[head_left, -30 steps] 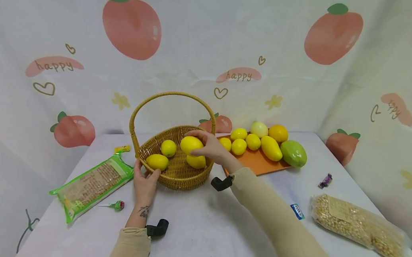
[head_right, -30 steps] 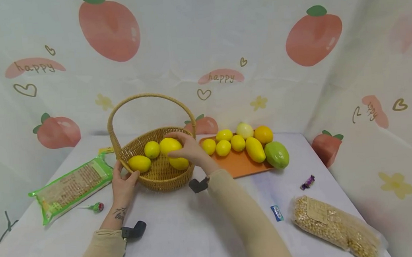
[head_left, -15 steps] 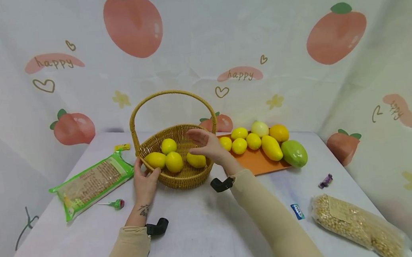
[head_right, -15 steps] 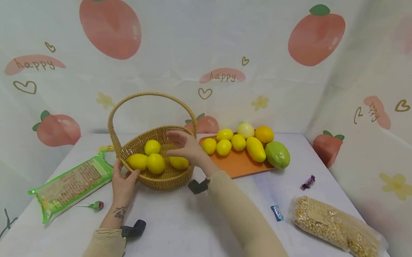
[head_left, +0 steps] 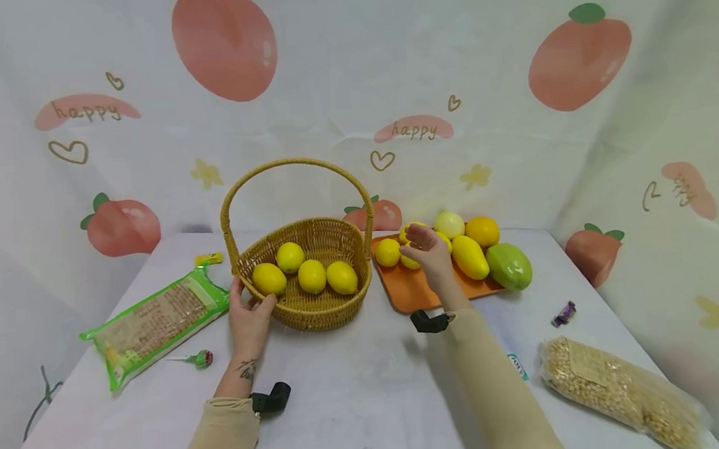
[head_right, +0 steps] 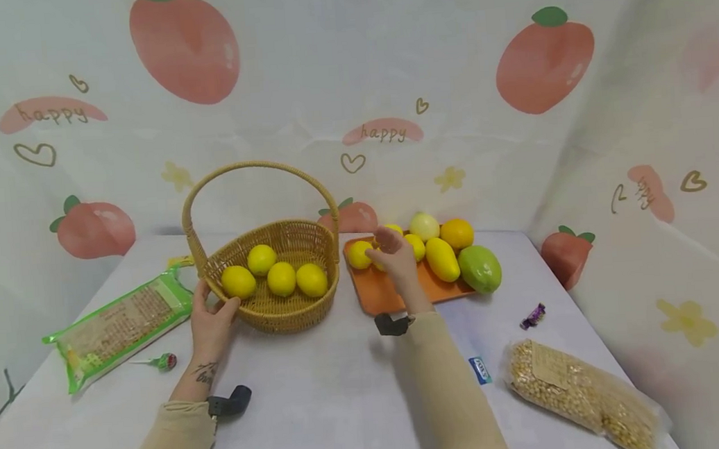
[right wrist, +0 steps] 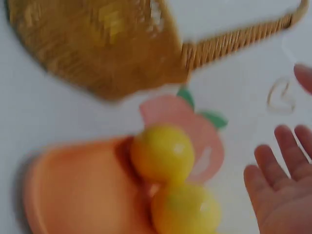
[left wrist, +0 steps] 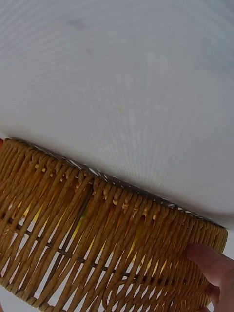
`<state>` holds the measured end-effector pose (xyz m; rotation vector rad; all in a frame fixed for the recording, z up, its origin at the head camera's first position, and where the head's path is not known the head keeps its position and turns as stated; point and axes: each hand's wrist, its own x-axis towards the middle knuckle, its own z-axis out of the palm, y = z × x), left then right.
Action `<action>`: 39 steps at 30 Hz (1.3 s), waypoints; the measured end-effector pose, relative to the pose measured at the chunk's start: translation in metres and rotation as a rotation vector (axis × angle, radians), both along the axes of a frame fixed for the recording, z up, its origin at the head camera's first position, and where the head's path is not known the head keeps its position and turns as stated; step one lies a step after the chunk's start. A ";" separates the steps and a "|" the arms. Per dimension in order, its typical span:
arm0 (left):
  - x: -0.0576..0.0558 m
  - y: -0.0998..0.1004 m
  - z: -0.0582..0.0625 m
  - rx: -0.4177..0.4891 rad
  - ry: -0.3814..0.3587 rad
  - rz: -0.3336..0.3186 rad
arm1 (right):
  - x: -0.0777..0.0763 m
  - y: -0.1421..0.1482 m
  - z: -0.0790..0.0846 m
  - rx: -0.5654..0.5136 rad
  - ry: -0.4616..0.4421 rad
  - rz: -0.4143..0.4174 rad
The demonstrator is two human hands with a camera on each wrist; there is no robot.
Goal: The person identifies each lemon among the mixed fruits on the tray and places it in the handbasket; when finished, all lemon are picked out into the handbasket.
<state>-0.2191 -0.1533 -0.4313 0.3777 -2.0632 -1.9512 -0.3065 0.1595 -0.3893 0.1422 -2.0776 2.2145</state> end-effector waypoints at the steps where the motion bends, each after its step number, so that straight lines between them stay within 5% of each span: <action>1: 0.000 0.000 -0.001 0.002 -0.001 0.002 | -0.004 0.002 -0.003 0.004 -0.031 -0.048; 6: 0.000 0.000 -0.003 0.001 -0.010 -0.003 | -0.021 0.008 -0.018 0.013 -0.132 -0.199; 15: 0.001 -0.001 -0.003 0.005 0.015 -0.002 | -0.035 0.003 -0.039 0.107 -0.231 -0.273; 32: 0.000 -0.001 -0.005 0.009 0.027 0.000 | -0.034 0.003 -0.039 0.230 -0.300 -0.257; 39: 0.000 -0.001 -0.003 0.007 0.034 0.000 | -0.030 0.023 -0.018 0.254 -0.194 -0.173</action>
